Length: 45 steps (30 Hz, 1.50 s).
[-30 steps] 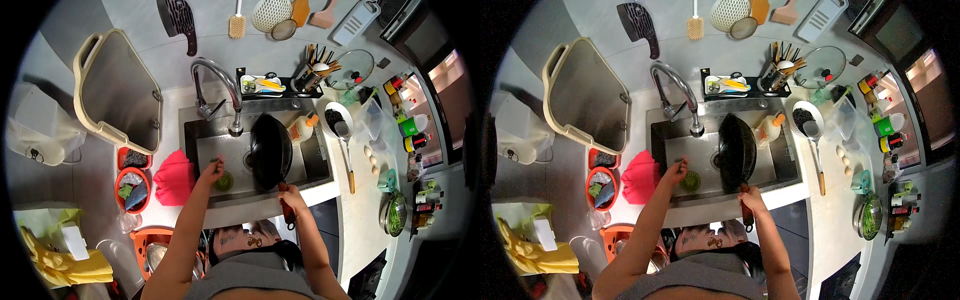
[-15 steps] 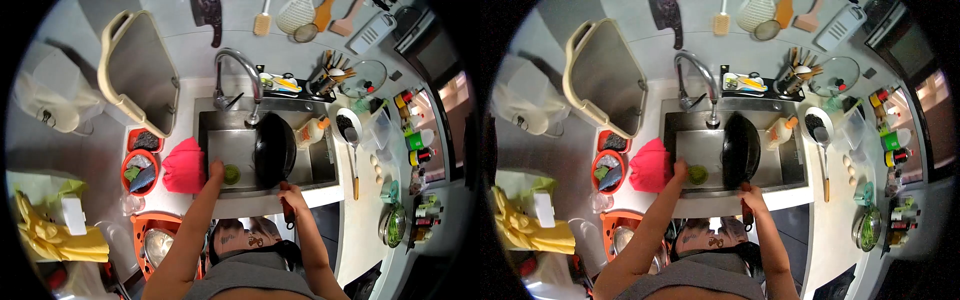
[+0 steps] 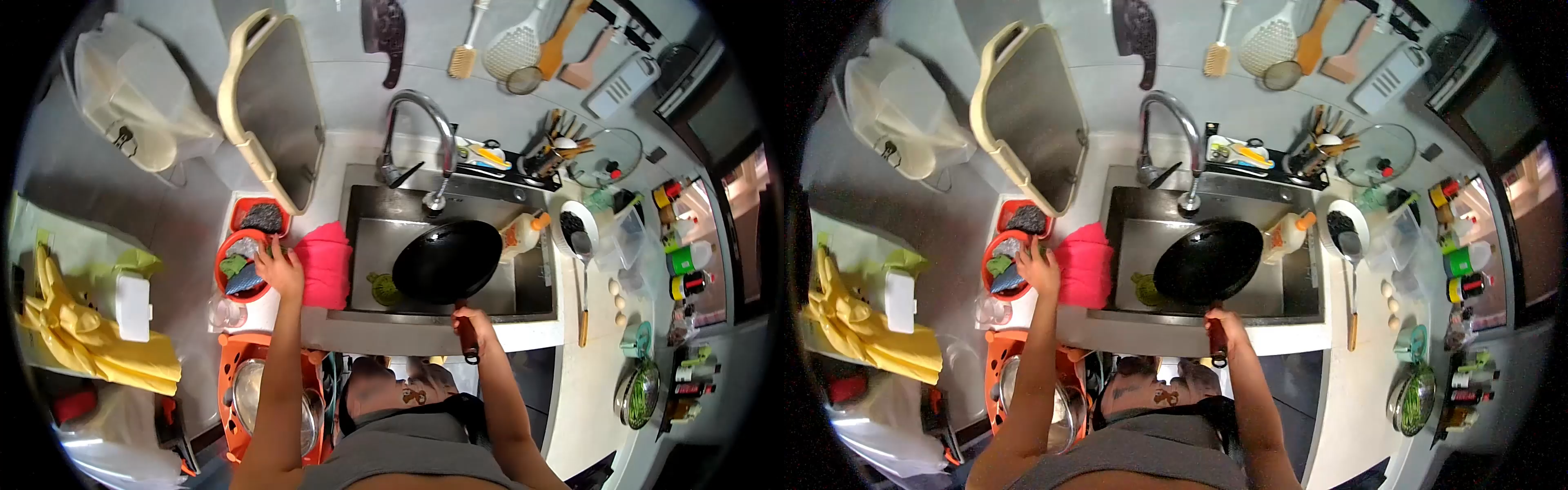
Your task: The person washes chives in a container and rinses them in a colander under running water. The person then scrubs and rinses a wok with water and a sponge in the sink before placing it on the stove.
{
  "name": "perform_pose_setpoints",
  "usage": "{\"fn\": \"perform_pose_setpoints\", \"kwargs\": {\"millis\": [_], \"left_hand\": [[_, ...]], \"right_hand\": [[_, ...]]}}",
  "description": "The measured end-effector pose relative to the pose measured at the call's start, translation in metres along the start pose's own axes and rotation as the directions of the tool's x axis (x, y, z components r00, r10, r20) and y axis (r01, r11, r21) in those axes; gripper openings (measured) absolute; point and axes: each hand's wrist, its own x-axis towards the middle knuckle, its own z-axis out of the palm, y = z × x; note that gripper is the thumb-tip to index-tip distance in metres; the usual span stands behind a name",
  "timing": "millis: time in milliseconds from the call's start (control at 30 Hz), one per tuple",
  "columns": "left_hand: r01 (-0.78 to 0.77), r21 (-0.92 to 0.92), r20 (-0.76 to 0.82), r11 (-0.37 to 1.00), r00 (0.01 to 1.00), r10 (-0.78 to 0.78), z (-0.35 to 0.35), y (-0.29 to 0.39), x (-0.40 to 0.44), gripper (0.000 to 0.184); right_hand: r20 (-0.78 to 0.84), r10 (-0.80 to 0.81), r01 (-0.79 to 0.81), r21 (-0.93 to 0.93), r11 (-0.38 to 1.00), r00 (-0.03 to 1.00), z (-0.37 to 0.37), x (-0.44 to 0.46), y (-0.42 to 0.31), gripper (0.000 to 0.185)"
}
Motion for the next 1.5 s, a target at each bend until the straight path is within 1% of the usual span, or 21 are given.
{"fn": "perform_pose_setpoints", "kwargs": {"millis": [67, 200, 267, 333, 367, 433, 467, 533, 567, 667, 700, 767, 867, 967, 1100, 1133, 1233, 1267, 1367, 1400, 1500], "left_hand": [[-0.094, -0.174, 0.007, 0.980, 0.995, 0.097, -0.004, 0.015, -0.004, 0.021], [-0.036, -0.469, 0.264, 0.883, 0.948, 0.178, 0.020, 0.062, -0.046, 0.012], [0.023, -0.551, 0.392, 0.834, 0.890, 0.235, 0.021, 0.092, -0.063, 0.010], [0.025, -0.463, 0.582, 0.886, 0.763, 0.282, 0.020, 0.115, -0.075, 0.017], [0.013, -0.416, 0.664, 0.909, 0.687, 0.295, 0.021, 0.123, -0.079, 0.021], [0.361, -0.450, 0.876, 0.817, 0.354, 0.326, 0.056, 0.127, -0.101, 0.039], [0.521, -0.393, 0.917, 0.758, 0.160, 0.366, 0.067, 0.131, -0.108, 0.048], [0.788, -0.114, 0.946, 0.605, -0.099, 0.308, 0.050, 0.154, -0.112, 0.063], [0.861, 0.055, 0.924, 0.506, -0.236, 0.301, 0.038, 0.167, -0.115, 0.071], [0.762, 0.064, 0.794, 0.645, -0.431, 0.429, 0.009, 0.195, -0.132, 0.077], [0.758, 0.049, 0.744, 0.651, -0.463, 0.483, -0.003, 0.203, -0.139, 0.081], [0.724, 0.027, 0.735, 0.689, -0.481, 0.478, -0.022, 0.220, -0.152, 0.089], [0.745, -0.023, 0.831, 0.666, -0.356, 0.427, -0.068, 0.240, -0.163, 0.095], [0.765, -0.070, 0.848, 0.640, -0.293, 0.443, -0.089, 0.251, -0.187, 0.096], [0.697, -0.238, 0.776, 0.677, -0.283, 0.564, -0.126, 0.270, -0.227, 0.084], [0.757, -0.255, 0.801, 0.602, -0.184, 0.570, -0.139, 0.278, -0.246, 0.075], [0.700, -0.288, 0.800, 0.654, -0.200, 0.566, -0.172, 0.296, -0.290, 0.061], [0.727, -0.268, 0.829, 0.632, -0.160, 0.536, -0.192, 0.302, -0.304, 0.048], [0.756, -0.258, 0.768, 0.601, -0.216, 0.602, -0.225, 0.316, -0.355, 0.041], [0.761, -0.263, 0.745, 0.593, -0.230, 0.626, -0.232, 0.321, -0.374, 0.034], [0.652, -0.279, 0.743, 0.705, -0.319, 0.589, -0.286, 0.340, -0.403, 0.030]], "right_hand": [[-0.056, -0.083, 0.081, -0.041, 0.996, 0.995, 0.005, -0.008, 0.004, 0.011], [-0.161, -0.225, 0.195, -0.182, 0.964, 0.961, 0.012, -0.031, 0.005, 0.017], [-0.194, -0.346, 0.288, -0.273, 0.918, 0.918, 0.009, -0.039, 0.009, 0.016], [-0.200, -0.422, 0.334, -0.362, 0.870, 0.884, 0.000, -0.042, 0.012, 0.018], [-0.200, -0.460, 0.354, -0.407, 0.842, 0.865, -0.005, -0.044, 0.012, 0.019], [-0.207, -0.508, 0.397, -0.411, 0.821, 0.836, -0.008, -0.055, 0.007, 0.021], [-0.204, -0.517, 0.411, -0.399, 0.819, 0.831, -0.009, -0.063, 0.002, 0.021], [-0.142, -0.499, 0.433, -0.334, 0.837, 0.855, -0.018, -0.074, -0.004, 0.021], [-0.163, -0.477, 0.419, -0.295, 0.859, 0.864, -0.022, -0.081, -0.004, 0.021], [-0.174, -0.390, 0.359, -0.185, 0.915, 0.904, -0.035, -0.104, -0.001, 0.025], [-0.158, -0.387, 0.374, -0.107, 0.921, 0.908, -0.041, -0.108, 0.004, 0.027], [-0.123, -0.390, 0.398, 0.052, 0.916, 0.913, -0.054, -0.119, 0.017, 0.031], [-0.075, -0.433, 0.439, 0.188, 0.879, 0.898, -0.076, -0.138, 0.039, 0.036], [-0.066, -0.470, 0.465, 0.322, 0.825, 0.880, -0.100, -0.161, 0.069, 0.040], [-0.113, -0.508, 0.510, 0.379, 0.772, 0.854, -0.134, -0.206, 0.116, 0.042], [-0.132, -0.515, 0.522, 0.391, 0.758, 0.847, -0.143, -0.218, 0.129, 0.042], [-0.197, -0.533, 0.562, 0.424, 0.710, 0.823, -0.171, -0.258, 0.168, 0.042], [-0.222, -0.541, 0.580, 0.428, 0.693, 0.811, -0.181, -0.270, 0.182, 0.042], [-0.309, -0.550, 0.630, 0.422, 0.653, 0.776, -0.207, -0.307, 0.227, 0.042], [-0.337, -0.553, 0.647, 0.416, 0.639, 0.763, -0.214, -0.318, 0.240, 0.042], [-0.434, -0.544, 0.696, 0.425, 0.578, 0.718, -0.230, -0.352, 0.278, 0.044]]}}
